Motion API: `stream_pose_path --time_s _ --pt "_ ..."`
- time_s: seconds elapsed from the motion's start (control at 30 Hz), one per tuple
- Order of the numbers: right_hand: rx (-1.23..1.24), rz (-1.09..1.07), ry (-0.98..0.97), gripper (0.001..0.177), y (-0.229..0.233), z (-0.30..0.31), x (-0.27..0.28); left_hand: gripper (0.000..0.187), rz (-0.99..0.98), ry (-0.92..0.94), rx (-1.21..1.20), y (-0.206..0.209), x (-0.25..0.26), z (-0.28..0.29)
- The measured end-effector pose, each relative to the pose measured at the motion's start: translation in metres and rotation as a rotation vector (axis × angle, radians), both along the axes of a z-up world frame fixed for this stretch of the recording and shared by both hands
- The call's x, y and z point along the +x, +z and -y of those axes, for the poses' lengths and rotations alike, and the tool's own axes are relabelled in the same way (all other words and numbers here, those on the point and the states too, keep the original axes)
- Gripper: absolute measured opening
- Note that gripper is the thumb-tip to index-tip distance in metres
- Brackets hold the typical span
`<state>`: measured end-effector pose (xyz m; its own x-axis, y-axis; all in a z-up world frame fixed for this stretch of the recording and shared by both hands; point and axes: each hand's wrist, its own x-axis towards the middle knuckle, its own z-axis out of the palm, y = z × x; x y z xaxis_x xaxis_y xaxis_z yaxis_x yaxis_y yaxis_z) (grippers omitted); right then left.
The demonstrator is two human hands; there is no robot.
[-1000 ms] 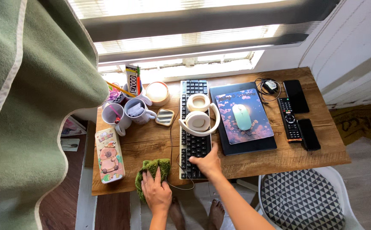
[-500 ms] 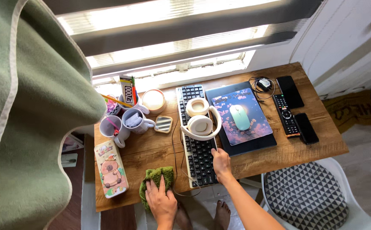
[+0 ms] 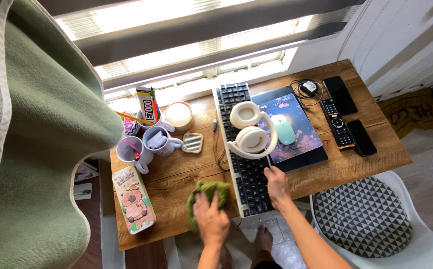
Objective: The person cleans a desk by wiping the surface with a cloth, lifting and shifting items including a pencil case, keyboard, headphones, a laptop, remotes, and phones to wipe beneath them.
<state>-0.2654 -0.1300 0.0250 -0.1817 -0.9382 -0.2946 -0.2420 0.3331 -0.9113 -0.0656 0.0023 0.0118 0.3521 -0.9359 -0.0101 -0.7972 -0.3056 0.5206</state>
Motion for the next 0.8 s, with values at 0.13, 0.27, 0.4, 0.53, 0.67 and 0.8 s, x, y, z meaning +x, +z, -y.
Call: stream_pose_path --time_s 0.13,0.27,0.4,0.53,0.67,0.8 --pt "0.04 -0.036 -0.006 0.033 0.015 -0.004 -0.004 0.06 -0.135 -0.039 -0.062 -0.011 -0.016 0.023" --pt "0.093 -0.125 -0.017 0.032 0.016 -0.009 0.004 0.055 0.024 0.136 -0.079 -0.006 0.006 0.03" --pt "0.091 -0.172 0.043 0.037 0.008 -0.009 0.006 0.052 0.014 0.236 -0.216 0.047 0.038 0.056" --pt "0.144 -0.275 0.056 0.035 0.008 -0.008 0.008 0.051 0.11 0.392 -0.376 0.073 0.022 0.089" --pt "0.143 -0.241 0.071 0.036 0.013 -0.004 0.008 0.054 -0.286 0.275 -0.178 0.061 0.009 0.131" --pt "0.163 -0.216 0.076 0.036 0.017 0.002 0.005 0.057 -0.038 0.221 0.105 0.05 0.003 0.144"
